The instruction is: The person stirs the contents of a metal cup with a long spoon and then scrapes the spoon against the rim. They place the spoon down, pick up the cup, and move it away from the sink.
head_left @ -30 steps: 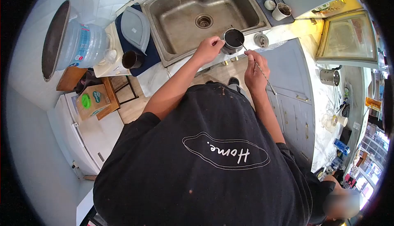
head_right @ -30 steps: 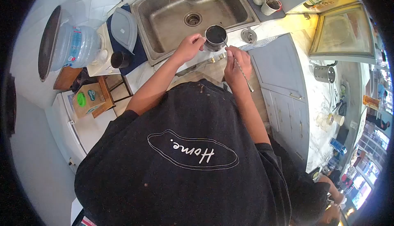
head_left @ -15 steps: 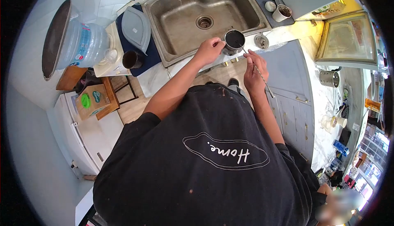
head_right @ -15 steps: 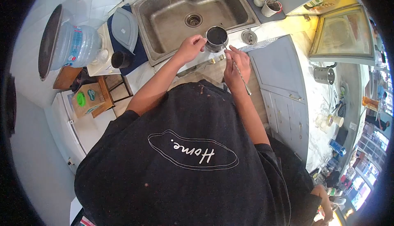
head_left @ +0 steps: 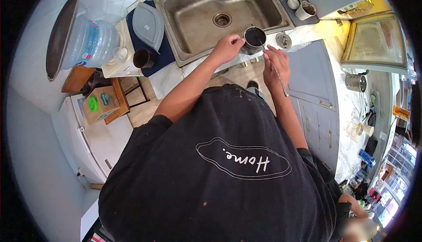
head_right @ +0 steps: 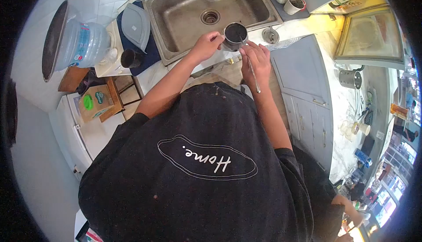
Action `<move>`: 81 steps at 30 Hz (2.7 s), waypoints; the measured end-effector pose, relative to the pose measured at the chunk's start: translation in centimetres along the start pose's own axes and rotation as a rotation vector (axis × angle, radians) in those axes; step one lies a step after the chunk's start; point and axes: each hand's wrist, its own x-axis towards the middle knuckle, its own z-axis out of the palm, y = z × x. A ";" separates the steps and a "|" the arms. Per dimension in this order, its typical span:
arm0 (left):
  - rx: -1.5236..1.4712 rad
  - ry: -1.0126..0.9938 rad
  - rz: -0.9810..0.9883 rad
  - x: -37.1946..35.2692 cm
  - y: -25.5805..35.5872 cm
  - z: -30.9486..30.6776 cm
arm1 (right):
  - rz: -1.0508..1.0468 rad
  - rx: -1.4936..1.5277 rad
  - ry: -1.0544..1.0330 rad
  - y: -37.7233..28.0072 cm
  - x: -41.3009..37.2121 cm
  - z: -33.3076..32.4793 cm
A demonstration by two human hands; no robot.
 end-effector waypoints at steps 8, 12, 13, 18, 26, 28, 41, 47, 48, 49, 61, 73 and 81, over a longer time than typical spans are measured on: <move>0.014 0.013 0.013 0.0 0.0 0.1 | -0.018 0.038 -0.044 -0.4 -0.1 -0.3; -0.004 0.026 0.003 0.2 -0.3 0.2 | -0.004 0.062 -0.051 -0.7 -0.1 -0.5; -0.003 0.027 0.006 0.3 -0.4 0.2 | -0.003 0.061 -0.051 -0.8 -0.1 -0.6; -0.026 0.036 0.007 0.3 -0.5 0.3 | 0.003 0.054 -0.052 -0.9 -0.2 -0.7; -0.017 0.057 -0.003 0.0 -0.1 0.3 | -0.013 0.064 -0.025 -0.7 -0.5 -0.6; -0.013 0.058 -0.008 0.0 -0.1 0.3 | -0.015 0.060 -0.029 -0.7 -0.5 -0.6; -0.033 0.014 -0.036 -0.2 0.2 0.2 | -0.025 0.066 -0.026 -0.4 -0.8 -0.6; -0.043 0.002 -0.052 -0.2 0.3 0.2 | -0.028 0.061 -0.026 -0.5 -0.9 -0.6; -0.040 0.000 -0.050 -0.3 0.4 0.1 | -0.028 0.061 -0.024 -0.6 -0.9 -0.6; -0.039 0.010 -0.038 -0.2 0.2 0.2 | -0.026 0.060 -0.024 -0.6 -0.9 -0.6; -0.084 -0.015 -0.074 -0.2 0.5 0.1 | -0.017 0.055 -0.021 -0.5 -1.1 -0.5; -0.067 -0.018 -0.065 0.0 0.2 0.1 | -0.009 0.046 -0.032 -0.8 -0.9 -0.7; -0.073 0.007 -0.063 0.4 -0.4 0.3 | -0.010 0.047 -0.027 -0.9 -0.8 -0.8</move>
